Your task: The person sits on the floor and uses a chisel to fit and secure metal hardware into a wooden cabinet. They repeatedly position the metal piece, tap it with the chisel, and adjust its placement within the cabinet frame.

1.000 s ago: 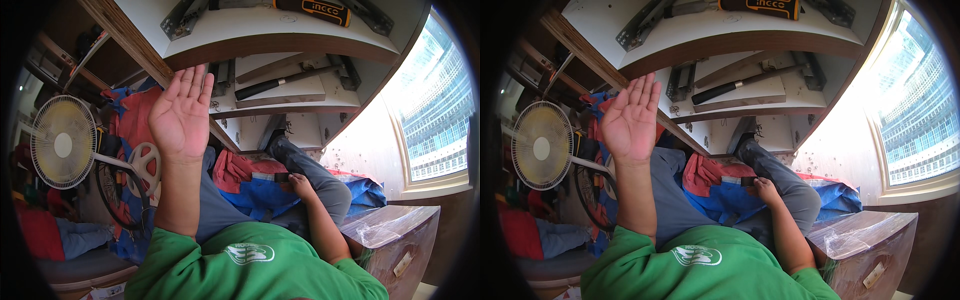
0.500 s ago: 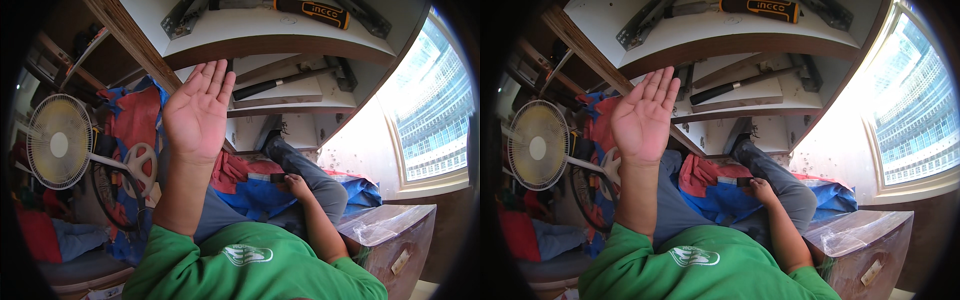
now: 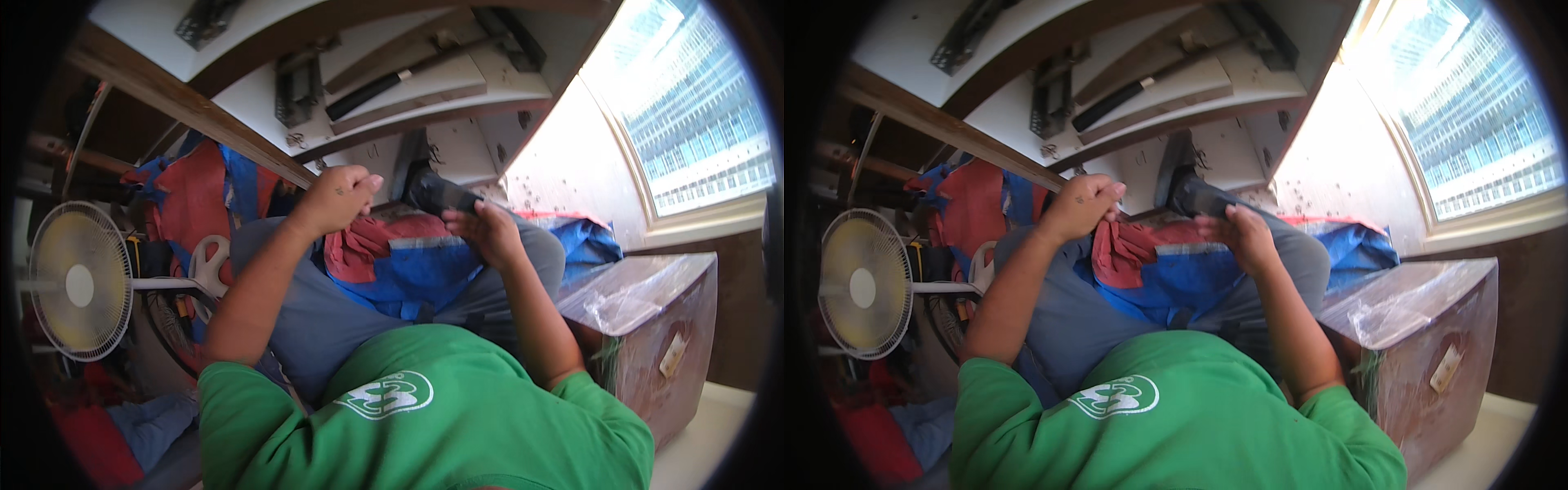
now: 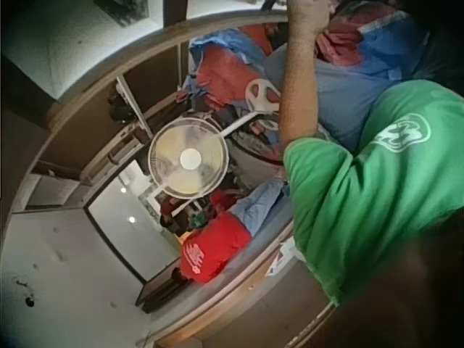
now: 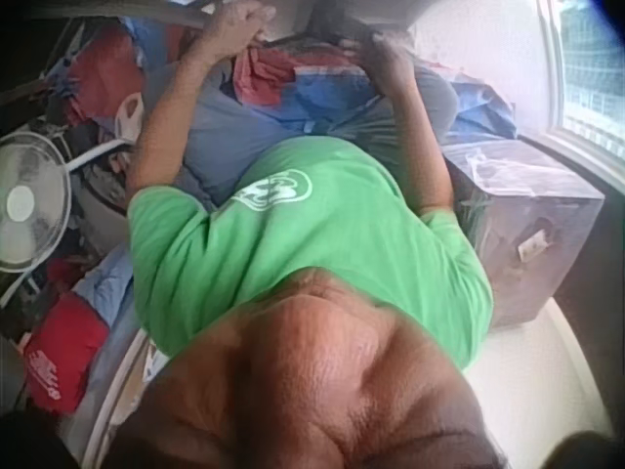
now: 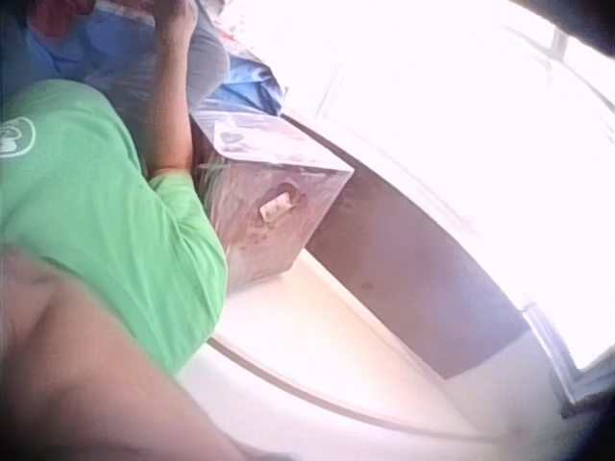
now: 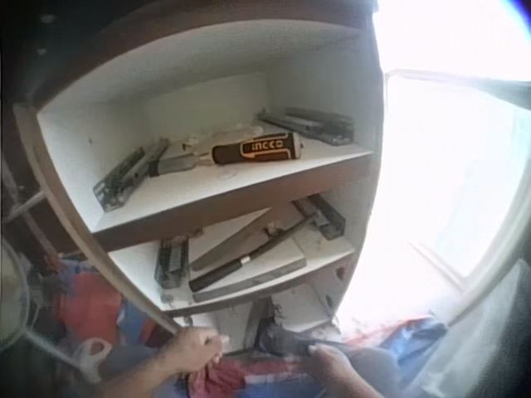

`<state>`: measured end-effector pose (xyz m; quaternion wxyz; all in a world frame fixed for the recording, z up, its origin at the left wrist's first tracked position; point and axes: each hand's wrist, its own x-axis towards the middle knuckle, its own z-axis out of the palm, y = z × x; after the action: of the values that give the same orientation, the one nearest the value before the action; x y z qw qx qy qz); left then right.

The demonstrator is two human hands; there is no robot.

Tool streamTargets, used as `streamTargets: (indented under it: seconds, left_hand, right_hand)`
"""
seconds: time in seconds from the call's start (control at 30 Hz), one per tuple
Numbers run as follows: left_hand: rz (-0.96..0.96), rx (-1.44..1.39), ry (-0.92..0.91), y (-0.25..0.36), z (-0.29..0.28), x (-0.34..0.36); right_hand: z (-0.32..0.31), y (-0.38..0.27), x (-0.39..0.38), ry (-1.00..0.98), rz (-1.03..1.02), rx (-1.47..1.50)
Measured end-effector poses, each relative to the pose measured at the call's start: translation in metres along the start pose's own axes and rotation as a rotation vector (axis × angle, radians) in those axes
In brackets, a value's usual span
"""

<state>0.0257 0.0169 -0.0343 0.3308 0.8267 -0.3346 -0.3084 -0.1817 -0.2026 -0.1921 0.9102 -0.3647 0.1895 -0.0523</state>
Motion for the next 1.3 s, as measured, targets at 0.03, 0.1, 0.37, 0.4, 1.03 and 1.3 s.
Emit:
streamTargets:
  seconds: [0.03,0.1,0.37,0.4,1.03,1.3]
  left_hand:
    - [0.01,0.064,-0.027,-0.009,0.0,0.0]
    - [0.047,0.265,-0.115,-0.024,-0.005,-0.001]
    - [0.06,0.3,-0.485,-0.061,-0.031,0.005]
    - [-0.006,0.38,-0.499,-0.065,-0.034,0.008]
    - [-0.066,0.235,-0.393,-0.081,-0.029,0.017]
    - [-0.07,0.215,-0.407,-0.077,-0.026,0.022]
  right_hand:
    - [0.005,-0.009,-0.003,-0.034,-0.028,0.031]
    - [0.014,-0.023,-0.007,0.009,-0.115,-0.02]
    - [0.016,-0.051,-0.018,0.254,-0.239,-0.415]
    - [0.01,-0.049,-0.017,0.269,-0.245,-0.395]
    - [-0.037,0.072,0.024,-0.112,0.145,-1.516]
    - [-0.04,0.07,0.027,-0.122,0.245,-1.495]
